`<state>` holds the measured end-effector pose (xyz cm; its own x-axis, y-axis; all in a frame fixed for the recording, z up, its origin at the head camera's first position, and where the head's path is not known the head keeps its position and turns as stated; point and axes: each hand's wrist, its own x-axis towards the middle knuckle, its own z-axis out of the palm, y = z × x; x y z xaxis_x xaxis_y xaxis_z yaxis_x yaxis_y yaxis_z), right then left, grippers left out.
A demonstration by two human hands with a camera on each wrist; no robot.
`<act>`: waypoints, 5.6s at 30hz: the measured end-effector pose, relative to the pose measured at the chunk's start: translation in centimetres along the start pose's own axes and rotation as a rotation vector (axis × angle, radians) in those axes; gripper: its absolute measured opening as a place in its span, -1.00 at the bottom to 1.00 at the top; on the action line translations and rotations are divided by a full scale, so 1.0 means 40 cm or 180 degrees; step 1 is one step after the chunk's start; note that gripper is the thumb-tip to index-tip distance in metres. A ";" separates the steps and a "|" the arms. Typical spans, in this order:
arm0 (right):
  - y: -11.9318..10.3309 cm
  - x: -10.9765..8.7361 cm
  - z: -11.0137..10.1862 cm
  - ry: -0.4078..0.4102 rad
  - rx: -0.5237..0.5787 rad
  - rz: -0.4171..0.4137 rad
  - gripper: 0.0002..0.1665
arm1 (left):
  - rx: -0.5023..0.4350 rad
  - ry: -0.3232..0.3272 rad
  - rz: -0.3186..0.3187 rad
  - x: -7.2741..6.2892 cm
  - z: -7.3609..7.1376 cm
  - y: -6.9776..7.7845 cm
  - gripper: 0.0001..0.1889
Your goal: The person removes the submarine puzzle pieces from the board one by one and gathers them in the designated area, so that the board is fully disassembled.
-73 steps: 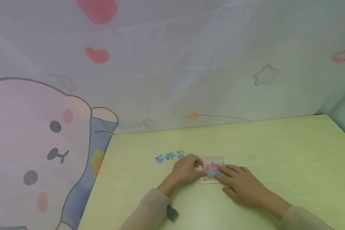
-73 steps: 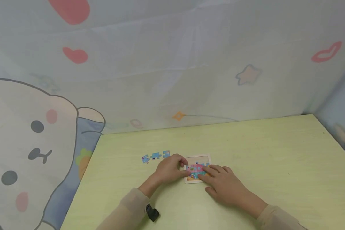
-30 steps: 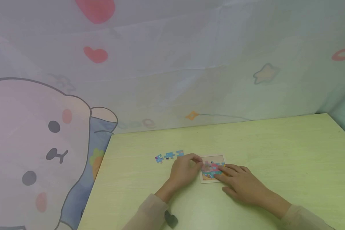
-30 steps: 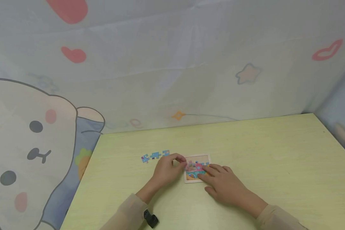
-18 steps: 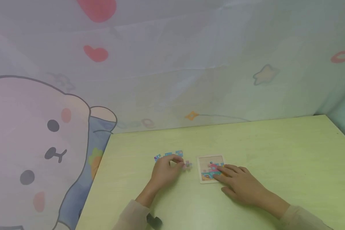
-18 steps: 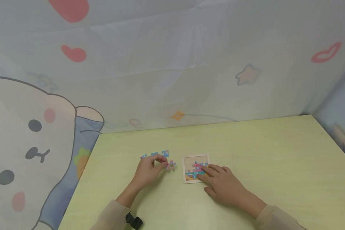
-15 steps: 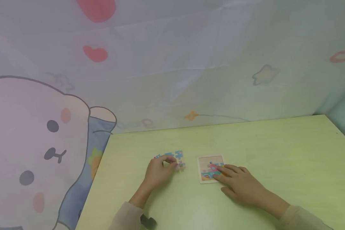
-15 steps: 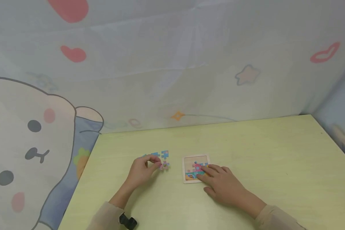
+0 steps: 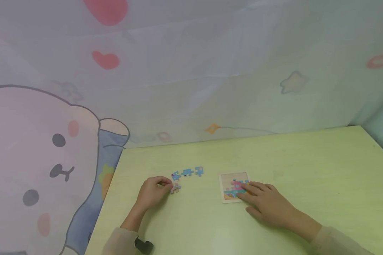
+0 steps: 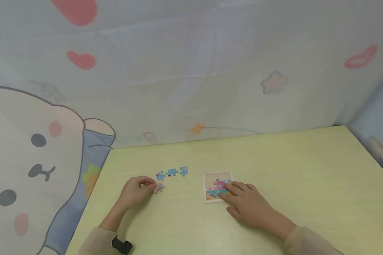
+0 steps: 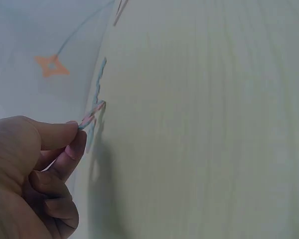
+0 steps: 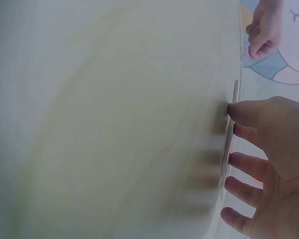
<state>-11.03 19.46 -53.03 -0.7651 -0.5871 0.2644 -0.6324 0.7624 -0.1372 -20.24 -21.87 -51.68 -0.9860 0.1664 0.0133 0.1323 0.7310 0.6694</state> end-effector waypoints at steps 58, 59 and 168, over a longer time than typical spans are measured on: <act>0.003 -0.008 -0.015 -0.0055 -0.0020 0.0107 -0.48 | 0.0308 -0.0693 0.0915 0.068 0.226 0.329 -0.83; 0.003 -0.008 -0.015 -0.0060 -0.0012 0.0112 -0.49 | 0.0325 -0.0705 0.0893 0.072 0.236 0.332 -0.82; 0.006 -0.010 -0.018 -0.0184 -0.0139 -0.0044 -0.45 | -0.0417 -0.0392 0.0115 0.042 0.146 0.178 -0.78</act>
<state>-10.80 20.09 -52.48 -0.7629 -0.6113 0.2102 -0.6380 0.7646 -0.0919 -20.37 -12.53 -51.22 -0.9598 0.2768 -0.0466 0.1453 0.6319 0.7613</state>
